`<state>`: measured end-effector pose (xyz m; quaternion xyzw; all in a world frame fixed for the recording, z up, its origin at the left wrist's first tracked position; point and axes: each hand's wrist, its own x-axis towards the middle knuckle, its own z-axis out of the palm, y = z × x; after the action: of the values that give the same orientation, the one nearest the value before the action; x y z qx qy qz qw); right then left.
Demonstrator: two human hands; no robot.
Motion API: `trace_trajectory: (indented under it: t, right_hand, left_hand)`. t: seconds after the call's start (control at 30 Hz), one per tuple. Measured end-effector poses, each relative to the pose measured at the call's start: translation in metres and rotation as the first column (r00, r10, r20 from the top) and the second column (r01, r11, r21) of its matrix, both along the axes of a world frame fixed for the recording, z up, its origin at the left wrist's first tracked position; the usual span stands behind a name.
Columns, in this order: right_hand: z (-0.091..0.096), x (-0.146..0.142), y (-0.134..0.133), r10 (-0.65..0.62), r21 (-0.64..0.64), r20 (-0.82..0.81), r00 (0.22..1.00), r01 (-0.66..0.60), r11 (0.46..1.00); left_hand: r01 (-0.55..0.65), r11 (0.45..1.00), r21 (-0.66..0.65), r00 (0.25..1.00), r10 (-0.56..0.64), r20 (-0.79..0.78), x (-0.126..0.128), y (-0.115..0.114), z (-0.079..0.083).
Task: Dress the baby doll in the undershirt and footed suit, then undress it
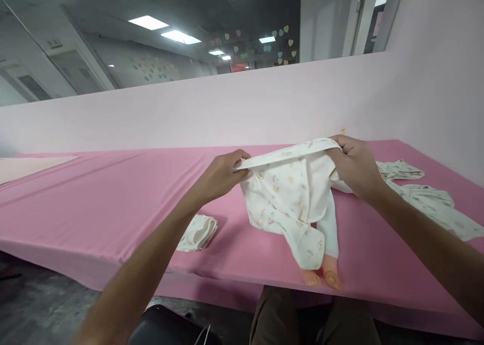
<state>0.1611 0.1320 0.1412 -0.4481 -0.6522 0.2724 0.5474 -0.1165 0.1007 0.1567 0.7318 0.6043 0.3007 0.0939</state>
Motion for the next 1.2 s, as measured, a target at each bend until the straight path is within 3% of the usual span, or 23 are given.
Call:
trace_trajectory:
  t: [0.17,0.43,0.5,0.57,0.6,0.63,0.7,0.8,0.9,0.97,1.03,1.1,1.13,1.2]
  right_hand:
    - [0.004,0.008,0.001,-0.055,0.057,-0.061,0.997,0.058,0.997]
    - [0.012,0.009,-0.002,-0.052,0.067,-0.136,0.989,0.062,0.996]
    - [0.015,0.007,-0.003,-0.038,0.036,-0.175,0.984,0.045,0.998]
    - [0.019,0.002,-0.005,-0.026,-0.051,-0.225,0.974,0.014,0.999]
    - [0.022,-0.002,-0.006,-0.021,-0.105,-0.25,0.968,-0.006,0.994]
    - [0.025,-0.007,-0.007,-0.007,-0.154,-0.273,0.962,-0.036,0.987]
    - [0.03,-0.02,-0.01,0.055,-0.212,-0.305,0.951,-0.124,0.969]
    - [0.036,-0.039,-0.015,0.192,-0.225,-0.278,0.941,-0.258,0.94]
    - [0.035,-0.05,-0.019,0.364,-0.189,-0.173,0.915,-0.394,0.899]
    - [0.027,-0.051,-0.022,0.44,-0.104,-0.107,0.892,-0.45,0.887]
    - [0.013,-0.05,-0.026,0.355,0.018,-0.056,0.933,-0.354,0.935]
    - [-0.007,-0.051,-0.033,0.144,0.129,-0.016,0.989,-0.141,0.982]
    - [-0.018,-0.053,-0.038,0.059,0.167,0.016,0.998,-0.061,0.984]
    - [-0.037,-0.059,-0.048,0.013,0.226,0.116,0.993,-0.039,0.973]
  left_hand:
    - [-0.015,0.992,0.124,1.0,0.011,0.027,-0.017,0.011,0.001]
    - [-0.114,0.993,0.014,0.944,0.104,0.312,-0.015,0.021,-0.013]
    - [-0.202,0.97,0.134,0.925,0.144,0.351,-0.002,0.01,-0.026]
    - [-0.279,0.875,0.395,0.932,0.149,0.33,0.019,-0.009,-0.045]
    - [-0.255,0.833,0.49,0.95,0.122,0.288,0.033,-0.02,-0.056]
    - [-0.139,0.859,0.492,0.976,0.036,0.213,0.047,-0.03,-0.067]
    - [0.116,0.945,0.305,0.982,-0.156,0.108,0.076,-0.047,-0.086]
    - [0.232,0.972,0.031,0.969,-0.234,0.078,0.106,-0.051,-0.1]
    - [0.239,0.97,-0.028,0.944,-0.226,0.239,0.111,-0.037,-0.091]
    - [0.248,0.968,-0.042,0.869,-0.203,0.452,0.103,-0.026,-0.075]
    - [0.224,0.975,0.006,0.74,-0.173,0.65,0.09,-0.017,-0.054]
    - [0.139,0.984,0.111,0.607,-0.173,0.775,0.077,-0.012,-0.034]
    - [0.092,0.983,0.161,0.551,-0.185,0.814,0.071,-0.011,-0.025]
    - [0.025,0.974,0.226,0.475,-0.21,0.855,0.064,-0.01,-0.012]
